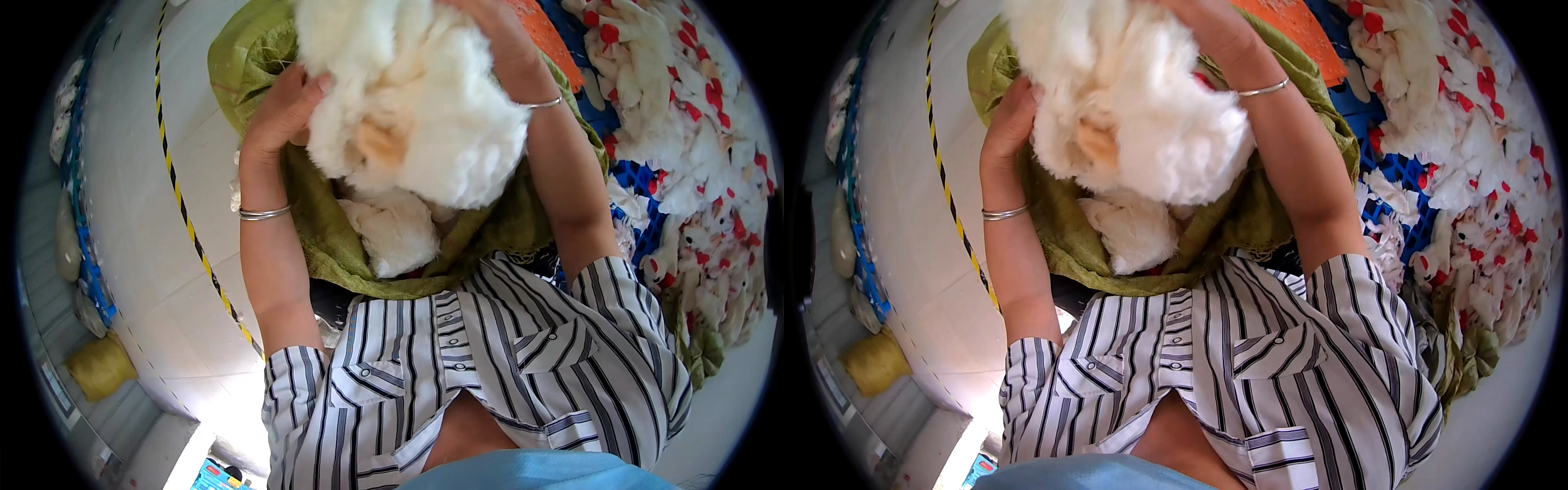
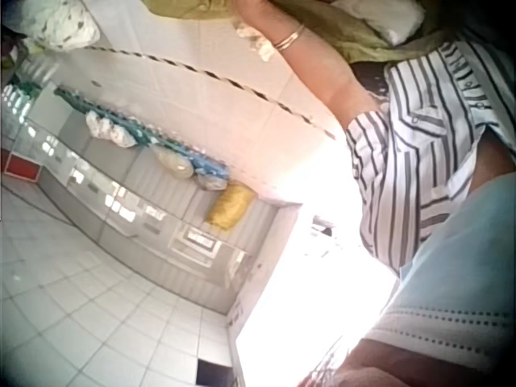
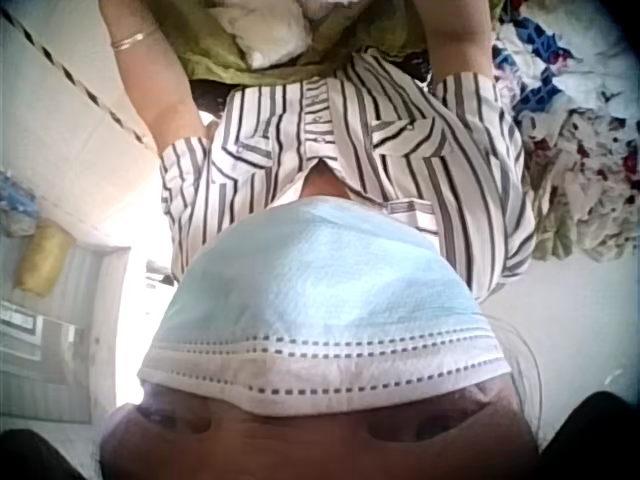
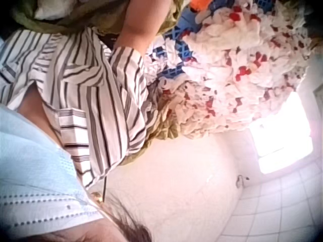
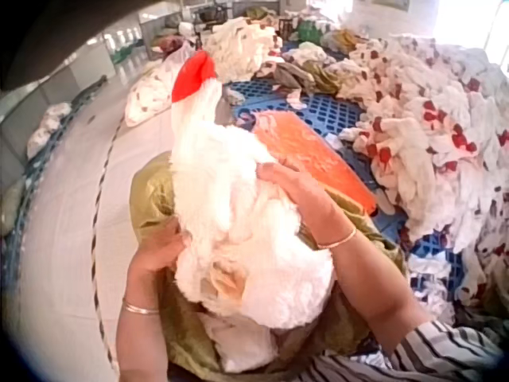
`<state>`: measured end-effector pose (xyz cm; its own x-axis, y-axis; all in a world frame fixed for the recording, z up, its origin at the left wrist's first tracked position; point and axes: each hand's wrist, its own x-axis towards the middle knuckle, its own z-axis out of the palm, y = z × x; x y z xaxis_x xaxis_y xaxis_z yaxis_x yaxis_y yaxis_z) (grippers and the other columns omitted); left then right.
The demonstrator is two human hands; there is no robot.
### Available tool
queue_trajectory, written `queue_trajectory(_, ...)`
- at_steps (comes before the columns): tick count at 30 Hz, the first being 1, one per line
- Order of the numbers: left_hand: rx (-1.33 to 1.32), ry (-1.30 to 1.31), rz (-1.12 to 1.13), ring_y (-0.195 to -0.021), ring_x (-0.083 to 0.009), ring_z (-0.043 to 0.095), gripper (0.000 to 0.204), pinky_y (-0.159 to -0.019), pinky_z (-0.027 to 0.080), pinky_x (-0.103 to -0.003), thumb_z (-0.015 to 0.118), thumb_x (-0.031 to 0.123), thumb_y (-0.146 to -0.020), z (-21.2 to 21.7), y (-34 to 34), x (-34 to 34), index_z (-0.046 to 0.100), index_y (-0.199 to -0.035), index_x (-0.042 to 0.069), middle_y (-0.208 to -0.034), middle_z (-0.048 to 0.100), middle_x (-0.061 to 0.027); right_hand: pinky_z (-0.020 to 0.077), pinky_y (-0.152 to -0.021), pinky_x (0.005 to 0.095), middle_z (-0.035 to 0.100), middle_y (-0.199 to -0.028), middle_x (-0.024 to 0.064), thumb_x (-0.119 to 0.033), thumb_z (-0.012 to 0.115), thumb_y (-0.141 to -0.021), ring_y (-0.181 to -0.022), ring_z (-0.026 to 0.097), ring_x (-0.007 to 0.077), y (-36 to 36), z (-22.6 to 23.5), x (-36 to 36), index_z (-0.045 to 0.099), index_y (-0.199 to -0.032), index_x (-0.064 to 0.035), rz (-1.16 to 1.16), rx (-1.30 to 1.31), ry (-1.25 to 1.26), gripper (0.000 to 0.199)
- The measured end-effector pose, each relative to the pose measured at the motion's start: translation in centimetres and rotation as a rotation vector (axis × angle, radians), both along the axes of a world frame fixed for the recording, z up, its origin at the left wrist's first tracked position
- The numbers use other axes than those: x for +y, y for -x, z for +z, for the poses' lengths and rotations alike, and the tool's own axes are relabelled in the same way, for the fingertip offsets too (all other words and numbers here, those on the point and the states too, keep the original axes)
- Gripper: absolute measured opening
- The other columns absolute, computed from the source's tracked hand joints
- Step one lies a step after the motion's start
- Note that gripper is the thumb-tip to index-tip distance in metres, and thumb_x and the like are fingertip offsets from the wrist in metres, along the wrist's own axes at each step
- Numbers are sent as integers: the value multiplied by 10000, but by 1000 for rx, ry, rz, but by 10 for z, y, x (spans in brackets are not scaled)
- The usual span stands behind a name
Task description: The person assembles small white stuffed toys by hand, inserting red fabric pieces into the white bodies. The person repeatedly picks up a white toy, inserts a red piece, and places the finished toy into a green sack. The process is repetitive and involves handling multiple identical units.
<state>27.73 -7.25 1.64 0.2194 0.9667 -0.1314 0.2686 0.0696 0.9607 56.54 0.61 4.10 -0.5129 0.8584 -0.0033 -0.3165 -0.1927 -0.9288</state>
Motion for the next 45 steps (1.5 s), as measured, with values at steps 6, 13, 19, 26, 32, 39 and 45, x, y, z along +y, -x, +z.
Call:
queue_trajectory(6,-268,51,-121,-990,-122,628,416,-897,493,-279,671,210,-882,9,-17,1,594,-1212,-33,-1126,669,-69,499,-656,301,676,-786,75,-232,679,-853,-710,614,132,-26,-8,25,663,-1012,16,-288,-507,-317,294)
queue_trajectory(13,-245,-313,38,-1080,-216,632,443,-915,534,-337,456,272,-1003,-5,-7,11,492,-1331,-24,-1285,594,-133,501,-594,343,657,-675,98,-227,702,-802,-636,631,185,-29,-7,50,663,-910,27,-581,-887,-561,279)
queue_trajectory(19,-714,42,399,-1004,-177,640,353,-857,525,-306,517,192,-964,-13,-28,25,578,-1227,-35,-1176,654,-125,418,-982,396,633,-1057,171,-243,729,-789,-1075,580,293,15,8,11,614,-1078,12,75,-652,-1143,402)
queue_trajectory(26,-340,38,199,-973,-143,624,305,-845,505,-285,538,162,-941,0,-45,18,618,-1149,-47,-1096,682,-127,469,-889,326,610,-1043,101,-194,730,-831,-979,591,191,39,7,-1,601,-1097,-5,-133,-180,-824,351)
queue_trajectory(32,175,-79,4,-769,-122,581,250,-730,490,-284,605,180,-911,13,-38,6,646,-1049,-24,-931,686,-86,430,-561,219,584,-694,-43,-245,540,-984,-619,540,62,33,9,16,664,-897,-45,-193,-174,-172,250)
queue_trajectory(39,201,-381,-10,-874,-153,548,663,-759,481,-290,785,182,-777,41,-57,-12,472,-1340,29,-1081,582,-74,546,-825,315,650,-1099,40,-201,540,-984,-955,652,151,16,21,24,548,-1287,-29,-80,328,129,349)
queue_trajectory(45,-81,-329,-32,-1142,-208,552,733,-986,444,-329,812,249,-778,38,-60,-17,451,-1369,7,-1281,557,-94,550,-799,324,660,-1039,72,-231,523,-996,-925,659,170,33,8,32,594,-1181,-21,-131,277,226,289)
